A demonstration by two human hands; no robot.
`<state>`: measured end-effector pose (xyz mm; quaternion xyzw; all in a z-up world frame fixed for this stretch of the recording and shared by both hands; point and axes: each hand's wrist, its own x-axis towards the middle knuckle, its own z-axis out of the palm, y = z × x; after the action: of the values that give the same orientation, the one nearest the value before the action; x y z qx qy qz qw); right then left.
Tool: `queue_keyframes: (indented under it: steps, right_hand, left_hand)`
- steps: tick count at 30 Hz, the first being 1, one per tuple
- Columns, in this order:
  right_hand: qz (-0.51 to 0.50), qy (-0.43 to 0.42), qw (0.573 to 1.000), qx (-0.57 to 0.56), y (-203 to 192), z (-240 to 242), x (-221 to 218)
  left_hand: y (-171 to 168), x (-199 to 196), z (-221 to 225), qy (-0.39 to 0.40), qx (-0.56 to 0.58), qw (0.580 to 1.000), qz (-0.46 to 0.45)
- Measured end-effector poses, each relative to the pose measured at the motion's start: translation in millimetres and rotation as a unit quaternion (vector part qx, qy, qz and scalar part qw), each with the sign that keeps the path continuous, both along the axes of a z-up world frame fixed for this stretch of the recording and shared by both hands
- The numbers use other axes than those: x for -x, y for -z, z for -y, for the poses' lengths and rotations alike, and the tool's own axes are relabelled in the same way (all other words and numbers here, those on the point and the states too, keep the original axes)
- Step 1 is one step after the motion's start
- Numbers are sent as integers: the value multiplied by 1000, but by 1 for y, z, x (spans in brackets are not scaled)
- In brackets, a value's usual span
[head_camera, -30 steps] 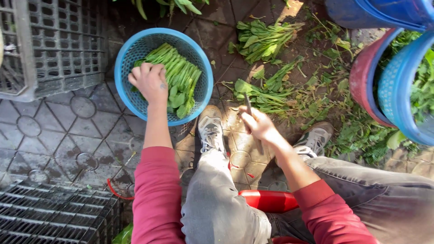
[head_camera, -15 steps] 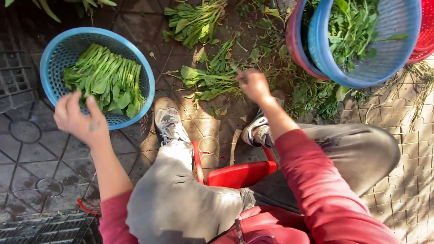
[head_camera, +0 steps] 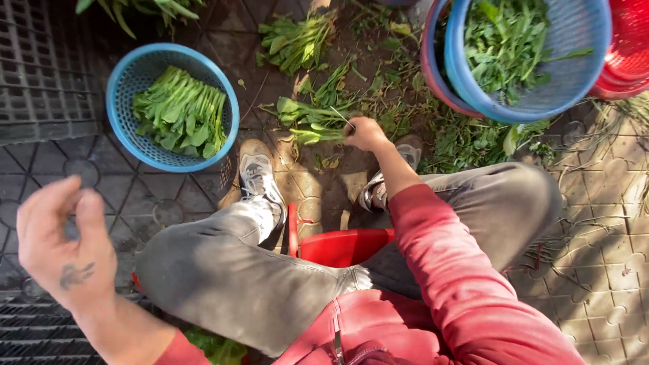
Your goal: Trimming and sorting green leafy vegetables into baskets while sitting on a stool.
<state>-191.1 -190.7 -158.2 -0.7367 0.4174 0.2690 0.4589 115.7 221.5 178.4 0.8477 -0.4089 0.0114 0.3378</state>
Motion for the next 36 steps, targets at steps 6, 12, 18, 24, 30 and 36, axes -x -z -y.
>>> queue_keyframes:
  steps: [6,12,18,24,30,36]
  right_hand:
    - [151,16,988,-1,-129,12,4]
    - [269,121,956,-1,-231,-12,18]
    - [303,319,895,-77,-215,-14,50]
    - [384,297,873,-57,-188,-33,32]
    - [385,366,837,-128,-190,-41,5]
    - [454,298,830,-128,-192,-35,21]
  left_hand:
    - [-47,66,190,259,-132,954,69]
    - [187,132,275,349,-75,907,223]
    - [207,97,280,276,-177,929,-171]
    - [127,110,272,158,44,791,-589]
    - [123,117,276,158,119,731,-653]
    - [177,76,283,168,-111,951,-235]
